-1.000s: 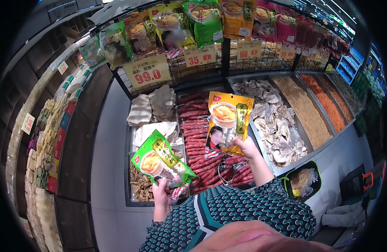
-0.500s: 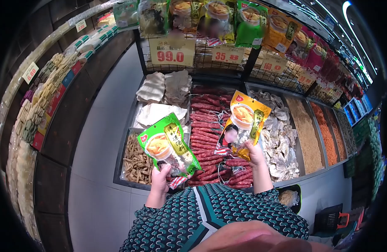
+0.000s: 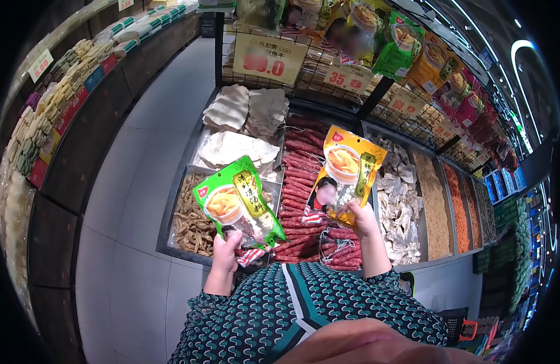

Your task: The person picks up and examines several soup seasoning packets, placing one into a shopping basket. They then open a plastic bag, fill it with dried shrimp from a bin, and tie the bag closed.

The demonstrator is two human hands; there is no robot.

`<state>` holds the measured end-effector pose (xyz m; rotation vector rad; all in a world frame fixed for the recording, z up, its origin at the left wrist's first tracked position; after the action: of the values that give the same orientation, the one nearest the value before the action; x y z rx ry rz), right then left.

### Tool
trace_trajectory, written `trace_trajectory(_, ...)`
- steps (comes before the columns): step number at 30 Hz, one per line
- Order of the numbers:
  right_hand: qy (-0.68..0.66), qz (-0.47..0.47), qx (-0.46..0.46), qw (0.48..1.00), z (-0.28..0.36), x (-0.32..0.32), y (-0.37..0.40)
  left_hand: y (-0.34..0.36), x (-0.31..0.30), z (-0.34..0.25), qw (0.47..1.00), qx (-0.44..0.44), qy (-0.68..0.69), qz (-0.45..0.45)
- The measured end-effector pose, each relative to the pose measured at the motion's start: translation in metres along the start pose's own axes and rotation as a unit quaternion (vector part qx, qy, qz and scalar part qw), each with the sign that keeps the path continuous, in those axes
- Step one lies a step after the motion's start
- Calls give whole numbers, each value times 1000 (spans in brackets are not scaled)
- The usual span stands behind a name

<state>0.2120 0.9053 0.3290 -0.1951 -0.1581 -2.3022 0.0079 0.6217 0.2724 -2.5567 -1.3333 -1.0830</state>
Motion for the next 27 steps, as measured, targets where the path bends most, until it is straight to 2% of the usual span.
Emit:
trace_trajectory(7,-26,1,-5,1000,-8,3,-2,-4,14,-14,1000,10,-5,8)
trace_trajectory(14,-38,-21,-26,999,-13,-18,6,-9,30,-3,1000,-1,8,18)
trace_trajectory(16,-52,0,-19,998,-14,-25,11,-9,31,2,1000,-5,2,25)
trace_trajectory(18,-49,-17,-3,999,-5,-27,21,-4,43,1,1000,-12,-11,19)
trace_trajectory(19,-55,-30,-12,998,-6,-31,25,-14,16,14,996,-24,-43,71)
trace_trajectory(20,-58,-24,-17,998,-8,-34,27,-11,24,10,995,-22,-43,89)
trace_trajectory(23,-58,-48,-28,997,-12,-43,36,0,48,7,993,-9,-40,107)
trace_trajectory(27,-75,-74,-20,994,-19,-53,49,7,49,13,994,-30,-26,99)
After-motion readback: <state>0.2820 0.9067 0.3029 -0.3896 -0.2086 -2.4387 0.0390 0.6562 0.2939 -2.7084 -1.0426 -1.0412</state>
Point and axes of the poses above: each hand's wrist, its own y-axis away from the middle knuckle, its own x-axis out of the palm, z = x × y, the point moved 2 cm from there along -y, towards the middle knuckle, and after that the axes turned 4 degrees about y, right-handed, at the moved point
